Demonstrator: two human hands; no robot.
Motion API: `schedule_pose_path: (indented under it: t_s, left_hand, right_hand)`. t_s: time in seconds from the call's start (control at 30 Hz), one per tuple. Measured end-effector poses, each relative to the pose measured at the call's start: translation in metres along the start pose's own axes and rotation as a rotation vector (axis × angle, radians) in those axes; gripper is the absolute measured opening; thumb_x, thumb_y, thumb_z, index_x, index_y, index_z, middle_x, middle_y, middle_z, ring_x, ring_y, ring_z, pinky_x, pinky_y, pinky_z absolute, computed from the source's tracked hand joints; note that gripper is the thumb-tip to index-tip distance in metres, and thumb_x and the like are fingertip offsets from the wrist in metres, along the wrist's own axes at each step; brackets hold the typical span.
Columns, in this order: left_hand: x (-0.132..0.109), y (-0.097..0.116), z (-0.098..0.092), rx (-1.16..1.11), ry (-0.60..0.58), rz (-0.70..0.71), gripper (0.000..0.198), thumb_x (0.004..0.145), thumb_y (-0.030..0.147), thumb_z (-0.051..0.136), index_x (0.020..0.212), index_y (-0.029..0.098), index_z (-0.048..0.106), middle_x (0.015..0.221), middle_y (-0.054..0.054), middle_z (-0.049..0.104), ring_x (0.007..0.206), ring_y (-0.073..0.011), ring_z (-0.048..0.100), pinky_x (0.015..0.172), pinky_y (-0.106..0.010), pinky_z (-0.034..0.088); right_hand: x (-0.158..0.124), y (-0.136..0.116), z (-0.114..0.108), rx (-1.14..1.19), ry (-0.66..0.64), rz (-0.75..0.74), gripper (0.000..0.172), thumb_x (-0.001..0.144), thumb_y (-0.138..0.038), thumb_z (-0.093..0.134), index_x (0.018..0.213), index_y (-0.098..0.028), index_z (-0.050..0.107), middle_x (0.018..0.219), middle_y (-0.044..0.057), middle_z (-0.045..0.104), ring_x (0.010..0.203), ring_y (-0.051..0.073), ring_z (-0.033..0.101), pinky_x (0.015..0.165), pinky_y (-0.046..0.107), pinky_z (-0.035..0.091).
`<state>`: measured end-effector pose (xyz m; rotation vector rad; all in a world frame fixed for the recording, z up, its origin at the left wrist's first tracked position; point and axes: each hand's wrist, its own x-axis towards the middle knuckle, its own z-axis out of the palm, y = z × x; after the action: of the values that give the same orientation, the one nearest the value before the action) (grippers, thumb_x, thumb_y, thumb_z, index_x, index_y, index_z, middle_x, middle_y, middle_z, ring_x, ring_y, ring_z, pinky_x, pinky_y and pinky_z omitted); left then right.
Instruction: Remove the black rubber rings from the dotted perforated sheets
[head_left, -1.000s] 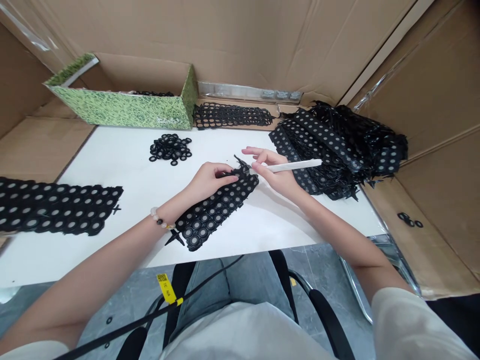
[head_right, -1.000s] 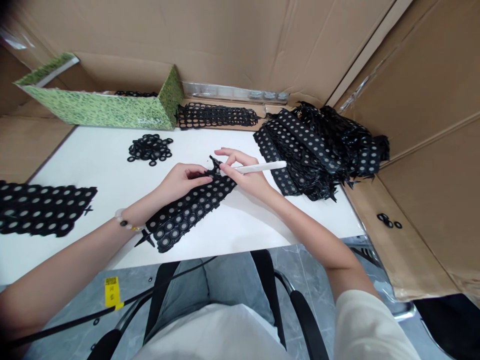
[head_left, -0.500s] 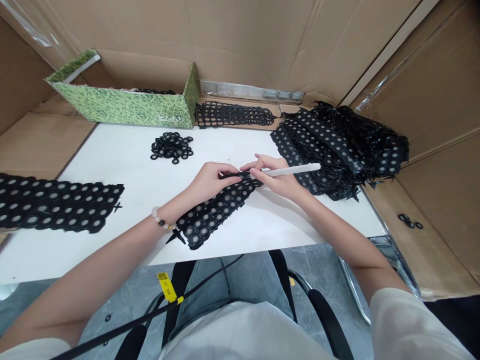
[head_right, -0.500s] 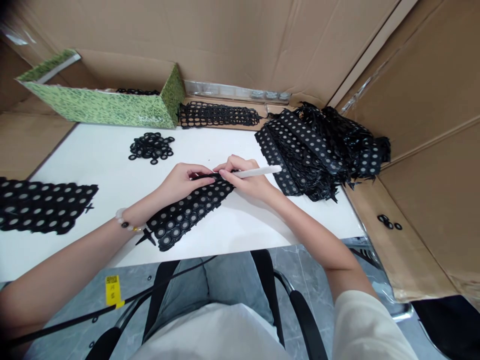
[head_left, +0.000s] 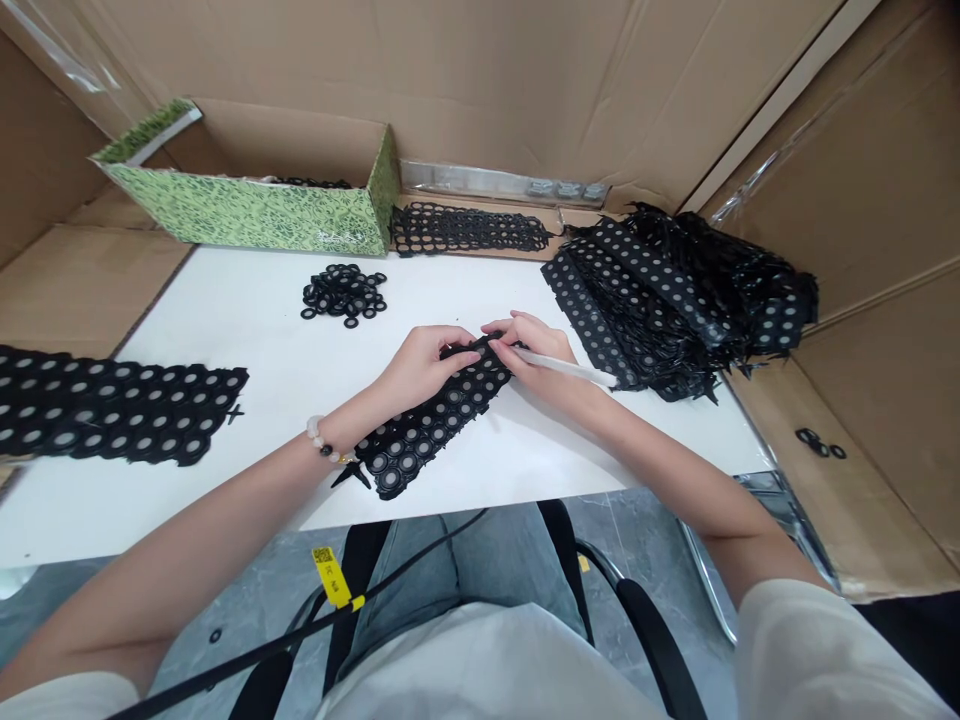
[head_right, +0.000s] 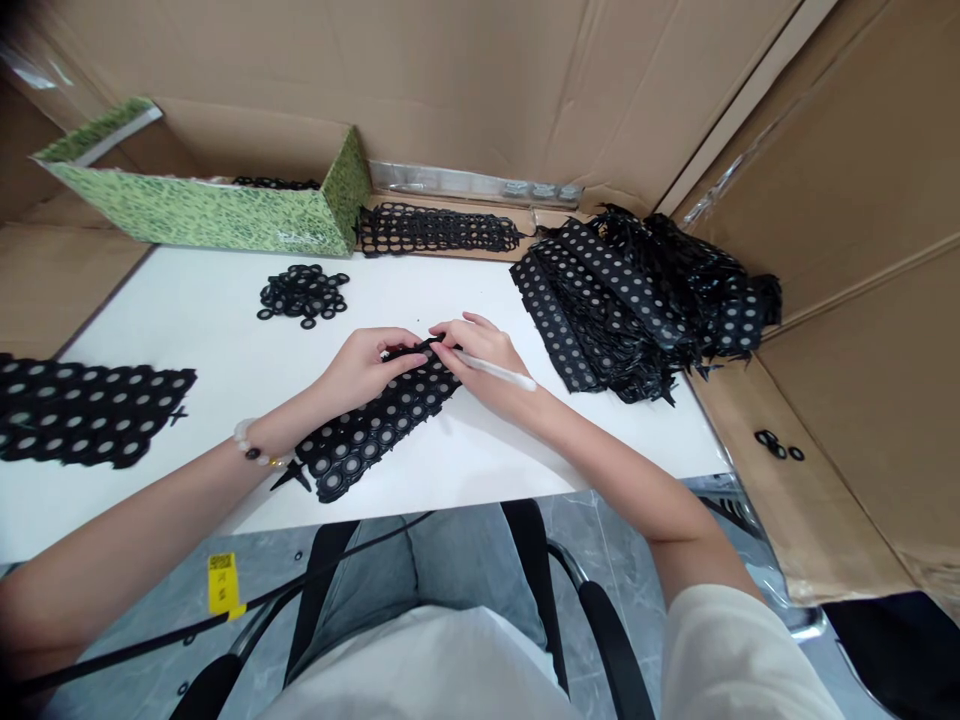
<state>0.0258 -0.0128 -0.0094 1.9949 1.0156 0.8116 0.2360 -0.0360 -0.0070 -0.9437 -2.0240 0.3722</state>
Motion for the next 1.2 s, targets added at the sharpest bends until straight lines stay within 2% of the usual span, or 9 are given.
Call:
schedule_pose_path:
  t_s: [0.23, 0.47, 0.6, 0.73, 0.83, 0.9, 0.97, 1.03, 1.2]
  left_hand:
    - [0.0, 0.0, -0.002, 0.038, 0.003, 0.084, 0.023, 0.087, 0.037, 0.061, 0.087, 0.017, 0.073, 0.091, -0.005, 0.077, 0.085, -0.0217, 0.068, 0.081, -0.032, 0.05]
    - [-0.002, 0.001, 0.001, 0.126, 0.02, 0.21, 0.021, 0.091, 0.033, 0.06, 0.088, 0.018, 0.073, 0.091, -0.006, 0.076, 0.088, -0.0218, 0.068, 0.084, -0.033, 0.05]
    - [-0.001, 0.0, 0.0, 0.145, 0.026, 0.096, 0.022, 0.09, 0.036, 0.061, 0.091, 0.018, 0.075, 0.094, -0.005, 0.078, 0.086, -0.0212, 0.068, 0.081, -0.032, 0.05]
    - [0.002, -0.005, -0.006, 0.128, 0.003, -0.055, 0.027, 0.084, 0.043, 0.068, 0.09, 0.018, 0.076, 0.09, -0.003, 0.078, 0.082, -0.0208, 0.067, 0.075, -0.031, 0.047]
    - [0.003, -0.007, -0.009, 0.089, -0.012, -0.098, 0.028, 0.082, 0.043, 0.068, 0.078, 0.017, 0.074, 0.077, -0.002, 0.075, 0.073, -0.0181, 0.063, 0.071, -0.029, 0.044]
    - [0.003, -0.004, -0.009, 0.054, -0.002, -0.097, 0.027, 0.082, 0.043, 0.068, 0.074, 0.017, 0.073, 0.073, -0.001, 0.073, 0.07, -0.0167, 0.061, 0.071, -0.029, 0.044]
    - [0.001, 0.0, -0.007, 0.029, 0.006, -0.079, 0.026, 0.081, 0.042, 0.069, 0.075, 0.017, 0.073, 0.072, 0.0, 0.072, 0.069, -0.0159, 0.059, 0.072, -0.028, 0.044]
    - [0.0, 0.004, -0.006, 0.034, 0.005, -0.053, 0.025, 0.082, 0.041, 0.068, 0.074, 0.017, 0.073, 0.071, 0.001, 0.072, 0.068, -0.0156, 0.058, 0.071, -0.028, 0.044]
    - [-0.003, 0.009, -0.003, 0.108, 0.008, 0.0, 0.026, 0.085, 0.039, 0.064, 0.073, 0.017, 0.073, 0.069, 0.001, 0.071, 0.066, -0.0154, 0.056, 0.069, -0.028, 0.042]
  right_hand:
    - [-0.003, -0.003, 0.004, -0.005, 0.053, 0.069, 0.018, 0.097, -0.028, 0.059, 0.081, -0.026, 0.053, 0.103, 0.004, 0.079, 0.095, 0.02, 0.074, 0.109, 0.044, 0.051]
    - [-0.003, -0.004, 0.006, -0.003, 0.036, 0.142, 0.021, 0.096, -0.031, 0.059, 0.078, -0.025, 0.052, 0.104, 0.006, 0.078, 0.102, 0.023, 0.071, 0.094, 0.041, 0.055]
    - [0.0, -0.002, 0.003, 0.047, 0.011, 0.201, 0.021, 0.096, -0.034, 0.06, 0.078, -0.025, 0.053, 0.105, 0.006, 0.078, 0.099, 0.023, 0.072, 0.09, 0.04, 0.055]
    - [0.003, 0.002, -0.004, 0.15, 0.054, 0.238, 0.026, 0.094, -0.041, 0.061, 0.076, -0.024, 0.054, 0.097, 0.005, 0.079, 0.093, 0.023, 0.074, 0.084, 0.038, 0.055]
    - [0.005, 0.004, -0.009, 0.247, 0.078, 0.248, 0.031, 0.093, -0.045, 0.063, 0.072, -0.024, 0.053, 0.097, 0.005, 0.08, 0.095, 0.024, 0.075, 0.088, 0.041, 0.056]
    - [0.005, 0.005, -0.011, 0.315, 0.075, 0.226, 0.032, 0.094, -0.045, 0.063, 0.071, -0.024, 0.052, 0.107, 0.006, 0.08, 0.108, 0.025, 0.073, 0.1, 0.045, 0.053]
    - [0.005, 0.005, -0.01, 0.33, 0.056, 0.179, 0.032, 0.094, -0.044, 0.063, 0.072, -0.024, 0.052, 0.119, 0.007, 0.077, 0.126, 0.027, 0.066, 0.111, 0.048, 0.047]
    - [0.004, 0.005, -0.008, 0.293, 0.029, 0.134, 0.03, 0.094, -0.043, 0.064, 0.072, -0.024, 0.054, 0.122, 0.008, 0.076, 0.137, 0.028, 0.057, 0.117, 0.05, 0.042]
    - [0.002, 0.006, -0.002, 0.231, 0.021, 0.095, 0.026, 0.094, -0.038, 0.063, 0.073, -0.025, 0.055, 0.099, 0.005, 0.079, 0.122, 0.028, 0.067, 0.104, 0.051, 0.052]
